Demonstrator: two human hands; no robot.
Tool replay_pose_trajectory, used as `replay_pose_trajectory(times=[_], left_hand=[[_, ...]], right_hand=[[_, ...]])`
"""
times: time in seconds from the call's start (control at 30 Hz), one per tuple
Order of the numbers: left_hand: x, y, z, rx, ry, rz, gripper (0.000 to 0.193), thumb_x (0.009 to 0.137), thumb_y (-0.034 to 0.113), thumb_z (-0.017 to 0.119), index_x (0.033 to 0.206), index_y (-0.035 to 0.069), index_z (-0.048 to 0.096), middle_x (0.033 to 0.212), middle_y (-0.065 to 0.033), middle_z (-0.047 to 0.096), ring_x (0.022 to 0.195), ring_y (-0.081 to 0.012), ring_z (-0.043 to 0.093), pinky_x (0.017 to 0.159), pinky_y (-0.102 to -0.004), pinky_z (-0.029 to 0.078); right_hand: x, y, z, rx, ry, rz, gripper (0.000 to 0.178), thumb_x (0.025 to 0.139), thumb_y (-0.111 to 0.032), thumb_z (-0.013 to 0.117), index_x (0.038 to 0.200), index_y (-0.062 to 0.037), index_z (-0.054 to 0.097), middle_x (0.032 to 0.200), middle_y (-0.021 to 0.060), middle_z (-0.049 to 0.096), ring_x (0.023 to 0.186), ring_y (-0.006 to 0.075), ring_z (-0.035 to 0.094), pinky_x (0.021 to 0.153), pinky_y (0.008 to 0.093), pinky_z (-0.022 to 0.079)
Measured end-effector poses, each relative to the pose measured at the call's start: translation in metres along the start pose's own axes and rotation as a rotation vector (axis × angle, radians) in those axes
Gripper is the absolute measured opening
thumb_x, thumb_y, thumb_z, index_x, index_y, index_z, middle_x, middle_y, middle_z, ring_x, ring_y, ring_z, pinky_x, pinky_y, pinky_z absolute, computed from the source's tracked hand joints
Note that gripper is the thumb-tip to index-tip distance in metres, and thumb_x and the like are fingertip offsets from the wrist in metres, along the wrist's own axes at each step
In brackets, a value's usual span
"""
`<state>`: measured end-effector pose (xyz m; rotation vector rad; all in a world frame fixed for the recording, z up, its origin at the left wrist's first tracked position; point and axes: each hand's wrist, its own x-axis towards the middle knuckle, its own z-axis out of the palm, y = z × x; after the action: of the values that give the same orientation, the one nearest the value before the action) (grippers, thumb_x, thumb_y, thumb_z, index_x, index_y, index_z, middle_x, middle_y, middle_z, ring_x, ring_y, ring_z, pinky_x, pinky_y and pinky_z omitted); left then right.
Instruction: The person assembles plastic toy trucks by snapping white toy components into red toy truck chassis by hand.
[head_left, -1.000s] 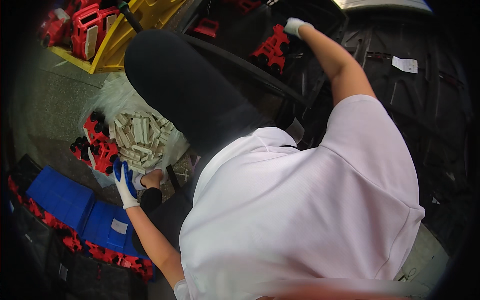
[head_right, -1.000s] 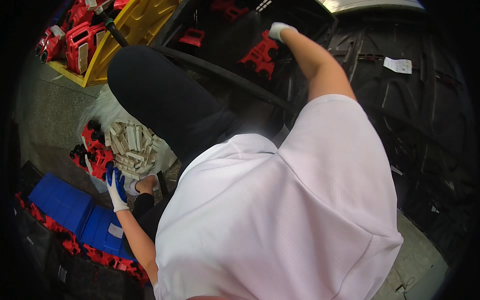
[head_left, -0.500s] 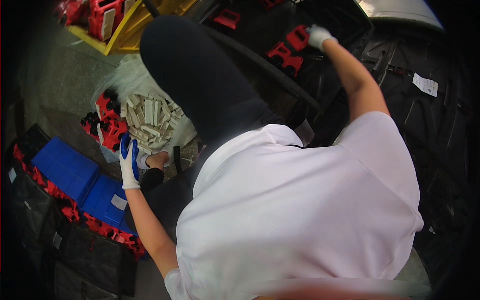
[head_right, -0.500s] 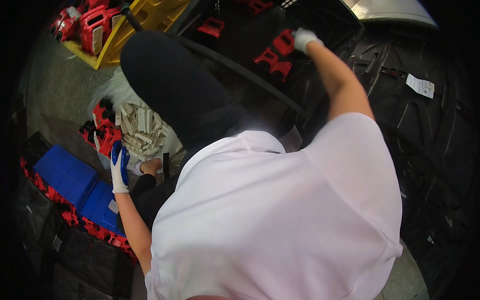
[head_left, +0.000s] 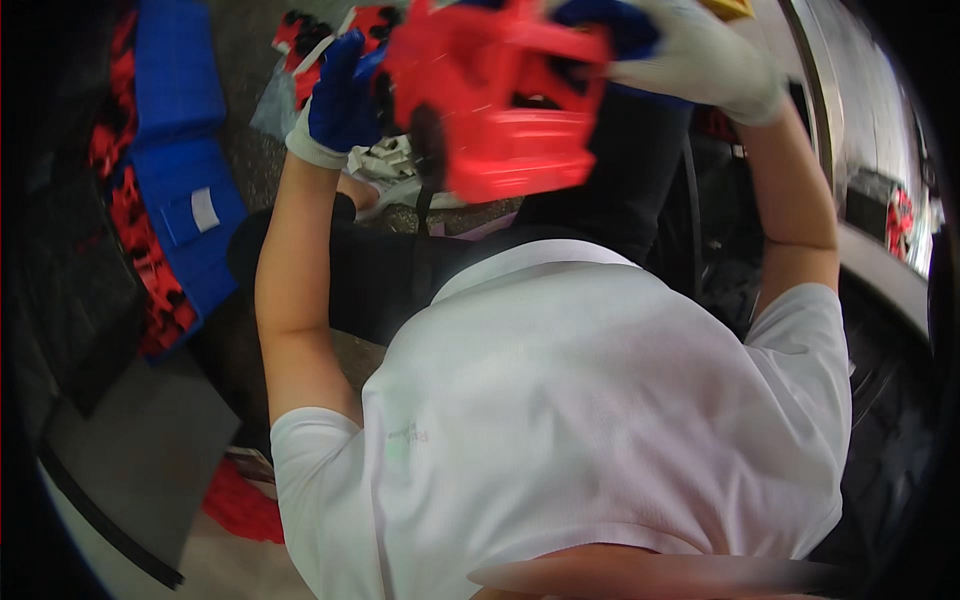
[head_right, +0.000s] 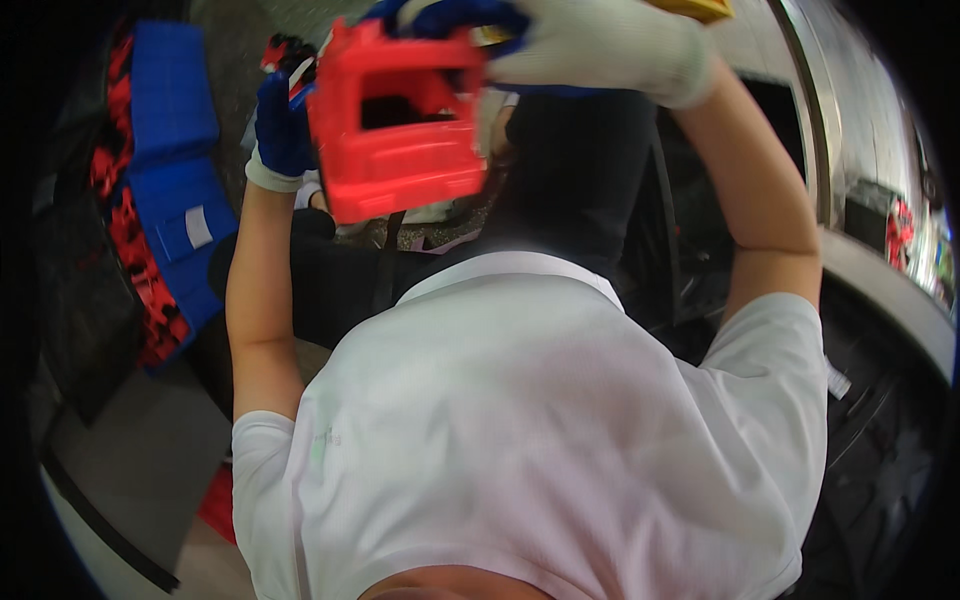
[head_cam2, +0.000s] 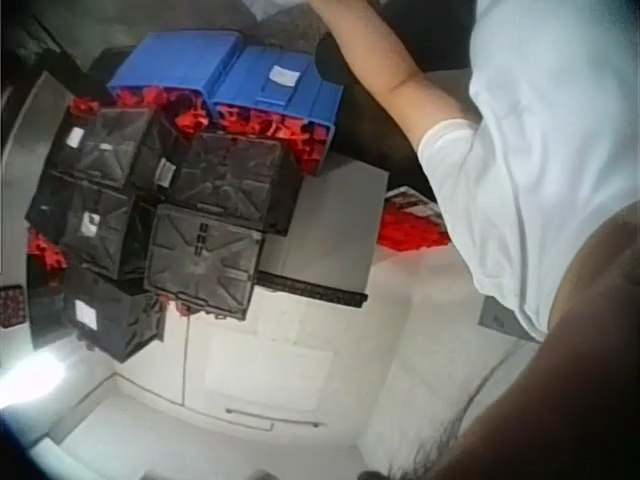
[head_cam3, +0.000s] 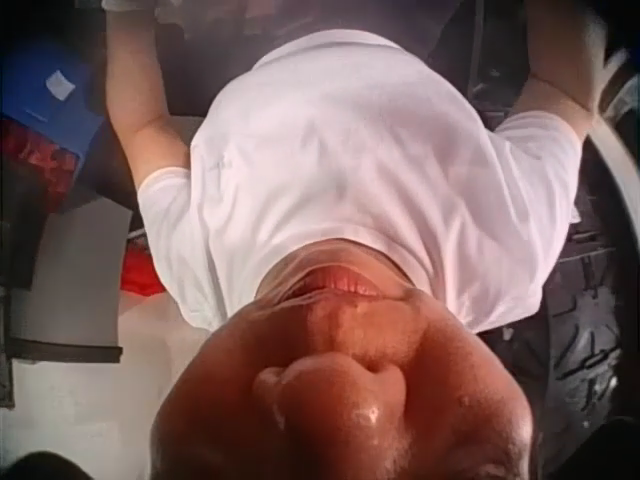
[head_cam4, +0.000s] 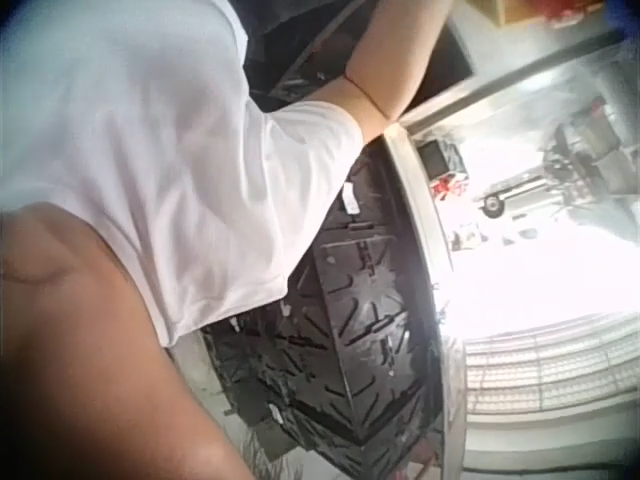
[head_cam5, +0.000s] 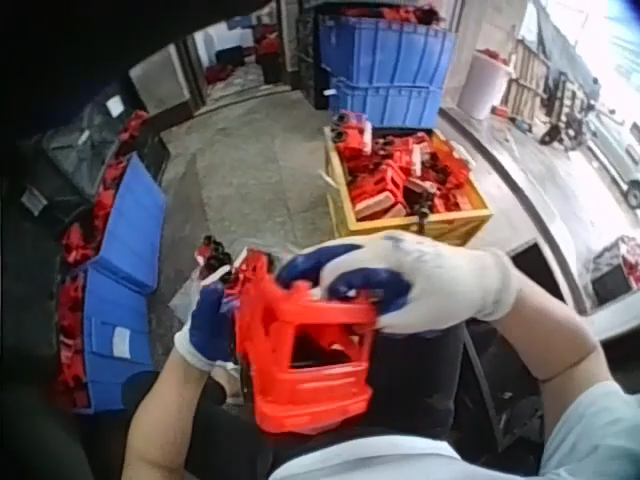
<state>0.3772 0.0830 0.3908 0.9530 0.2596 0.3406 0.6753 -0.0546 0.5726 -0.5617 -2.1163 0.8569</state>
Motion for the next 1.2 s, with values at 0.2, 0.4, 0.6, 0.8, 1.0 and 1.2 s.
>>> replay_pose_trajectory(times=[0.2, 0.4, 0.6, 0.8, 1.0, 1.2], left_hand=[[-0.053, 0.026, -0.032, -0.488, 0.025, -0.001, 0.041, 0.097, 0.024, 0.050, 0.134, 0.008, 0.046, 0.129, -0.0092, 0.056, 0.118, -0.0216, 0.054, 0.099, -0.0368, 0.045], [-0.119, 0.048, -0.086, -0.465, 0.418, 0.391, 0.052, 0.095, 0.031, 0.052, 0.138, 0.005, 0.039, 0.136, -0.0122, 0.050, 0.123, -0.0286, 0.050, 0.102, -0.0451, 0.042], [-0.098, 0.076, -0.064, 0.475, 0.911, 0.685, 0.036, 0.100, 0.014, 0.041, 0.130, -0.005, 0.048, 0.131, -0.0124, 0.053, 0.119, -0.0176, 0.051, 0.099, -0.0293, 0.042], [-0.095, 0.082, -0.061, 1.485, 0.881, 0.608, 0.042, 0.085, -0.008, 0.048, 0.126, -0.001, 0.053, 0.129, -0.0194, 0.054, 0.119, -0.0296, 0.054, 0.100, -0.0342, 0.042], [-0.109, 0.047, -0.097, 0.876, 0.578, 0.409, 0.045, 0.087, 0.000, 0.052, 0.132, 0.001, 0.048, 0.129, -0.0169, 0.055, 0.122, -0.0307, 0.051, 0.101, -0.0375, 0.043], [-0.078, 0.087, -0.015, 0.246, 0.200, -0.152, 0.065, 0.087, 0.008, 0.063, 0.142, -0.001, 0.030, 0.117, -0.0158, 0.061, 0.106, -0.0191, 0.062, 0.094, -0.0287, 0.048]], right_hand=[[0.103, 0.072, 0.014, 0.212, -0.344, 0.359, 0.032, 0.081, -0.004, 0.067, 0.111, -0.0019, 0.057, 0.136, 0.0143, 0.048, 0.119, 0.0242, 0.048, 0.098, 0.0330, 0.040], [0.136, 0.217, 0.058, 0.608, 0.224, 0.498, 0.043, 0.086, -0.003, 0.063, 0.127, 0.0002, 0.051, 0.120, 0.0102, 0.058, 0.108, 0.0163, 0.056, 0.092, 0.0308, 0.047], [0.046, 0.335, 0.225, -0.812, -0.972, 0.622, 0.044, 0.080, -0.021, 0.060, 0.123, -0.0177, 0.057, 0.129, 0.0140, 0.053, 0.108, 0.0289, 0.058, 0.082, 0.0450, 0.050], [-0.008, 0.365, 0.318, -0.929, -0.955, 0.311, 0.055, 0.083, -0.033, 0.060, 0.136, -0.0270, 0.044, 0.150, 0.0089, 0.028, 0.137, 0.0330, 0.028, 0.109, 0.0468, 0.027], [0.080, 0.344, 0.246, -0.492, -0.765, 1.017, 0.030, 0.096, -0.019, 0.047, 0.124, -0.0173, 0.057, 0.126, 0.0110, 0.057, 0.119, 0.0283, 0.052, 0.099, 0.0393, 0.042], [0.123, 0.261, 0.077, 0.845, 0.053, 0.886, 0.034, 0.097, -0.027, 0.052, 0.120, -0.0028, 0.055, 0.107, 0.0055, 0.063, 0.094, 0.0138, 0.062, 0.085, 0.0288, 0.049]])
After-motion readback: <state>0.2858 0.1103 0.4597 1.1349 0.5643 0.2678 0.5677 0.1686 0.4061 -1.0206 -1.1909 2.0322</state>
